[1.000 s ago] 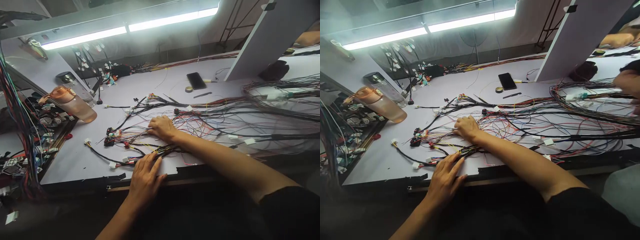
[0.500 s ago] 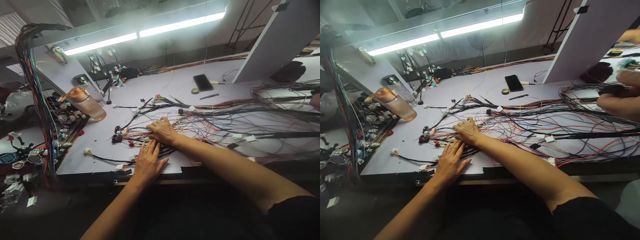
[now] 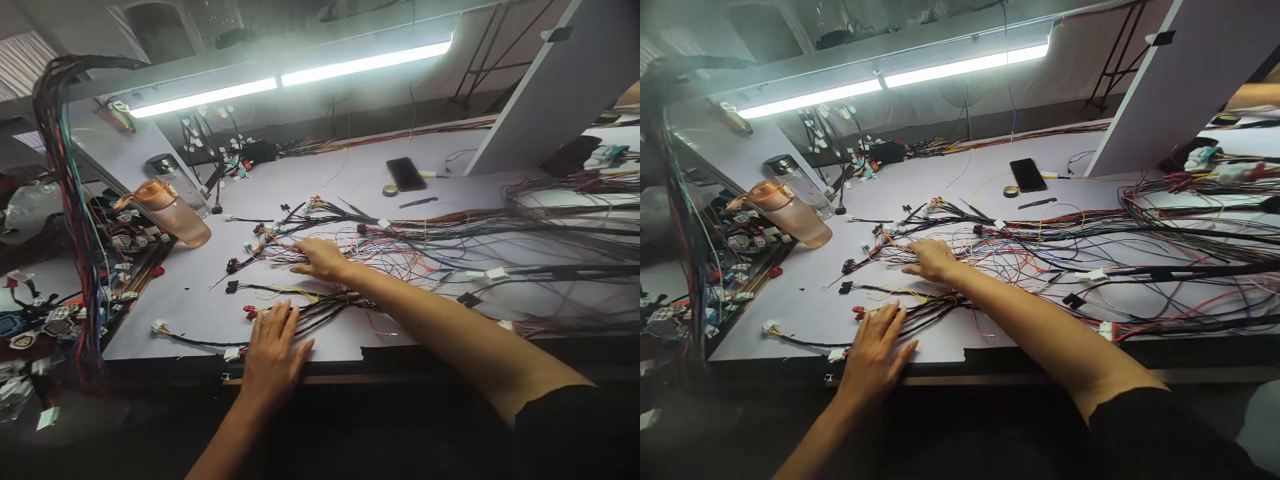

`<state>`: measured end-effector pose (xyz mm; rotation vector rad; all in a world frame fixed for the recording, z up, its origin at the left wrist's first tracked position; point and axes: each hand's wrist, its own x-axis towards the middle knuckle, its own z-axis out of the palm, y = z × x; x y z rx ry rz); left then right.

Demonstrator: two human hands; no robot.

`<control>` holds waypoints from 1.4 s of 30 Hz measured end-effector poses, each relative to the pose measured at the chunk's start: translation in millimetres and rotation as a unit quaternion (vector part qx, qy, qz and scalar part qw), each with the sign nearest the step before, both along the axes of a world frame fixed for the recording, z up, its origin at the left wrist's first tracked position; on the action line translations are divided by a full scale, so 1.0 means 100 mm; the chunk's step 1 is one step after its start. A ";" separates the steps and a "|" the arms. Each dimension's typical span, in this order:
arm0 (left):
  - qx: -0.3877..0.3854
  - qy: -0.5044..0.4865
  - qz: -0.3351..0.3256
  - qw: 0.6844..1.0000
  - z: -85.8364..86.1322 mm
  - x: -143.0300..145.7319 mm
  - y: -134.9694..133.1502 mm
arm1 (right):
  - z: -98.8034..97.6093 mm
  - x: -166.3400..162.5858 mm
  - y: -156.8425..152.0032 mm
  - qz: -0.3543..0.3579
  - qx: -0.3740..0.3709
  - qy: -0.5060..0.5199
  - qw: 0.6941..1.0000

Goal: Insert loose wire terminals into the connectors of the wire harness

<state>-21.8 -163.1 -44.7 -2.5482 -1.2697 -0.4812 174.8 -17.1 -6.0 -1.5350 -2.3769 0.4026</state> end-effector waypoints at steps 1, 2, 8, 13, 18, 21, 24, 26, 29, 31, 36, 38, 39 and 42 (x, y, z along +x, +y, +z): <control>0.006 0.002 0.009 1.000 0.00 -0.10 0.00 | 0.01 0.06 -0.06 0.015 0.010 0.001 1.000; 0.009 0.003 0.021 1.000 0.01 -0.20 0.00 | 0.02 0.12 -0.13 0.027 0.027 0.006 0.999; 0.000 0.000 -0.001 1.000 0.06 -0.48 0.15 | -0.02 0.42 -0.71 0.082 0.116 0.043 0.989; 0.000 -0.002 -0.085 0.996 0.09 -0.13 0.37 | -0.06 0.18 -0.78 0.045 0.033 0.001 0.998; -0.015 0.004 -0.075 0.997 0.02 0.02 0.45 | -0.02 0.12 -0.50 -0.008 -0.059 0.021 0.998; -0.027 -0.003 -0.079 0.997 0.00 -0.01 0.46 | 0.02 0.26 -0.45 -0.010 -0.078 0.033 0.996; -0.047 -0.008 -0.081 0.996 0.03 -0.01 0.50 | 0.05 0.34 -0.50 0.022 -0.083 0.033 0.996; -0.041 -0.004 -0.083 0.996 0.06 -0.01 0.53 | 0.06 0.32 -0.56 0.046 -0.079 0.025 0.996; -0.003 0.009 -0.107 0.994 0.09 0.00 0.56 | 0.03 0.26 -0.64 0.070 -0.059 0.000 0.996; 0.008 0.008 -0.129 0.992 0.09 0.00 0.56 | -0.02 0.23 -0.69 0.068 -0.042 0.001 0.997; -0.022 -0.029 -0.135 0.990 0.02 -0.03 0.53 | -0.12 0.21 -0.74 0.029 -0.054 0.075 0.995; -0.026 -0.029 -0.133 0.990 0.00 -0.07 0.52 | -0.12 0.20 -0.71 0.004 -0.071 0.100 0.992; -0.023 -0.023 -0.132 0.991 -0.01 -0.10 0.53 | -0.11 0.21 -0.69 -0.005 -0.076 0.110 0.991; -0.001 0.002 -0.125 0.992 -0.02 -0.24 0.54 | 0.00 0.37 -0.58 -0.008 -0.084 0.145 0.986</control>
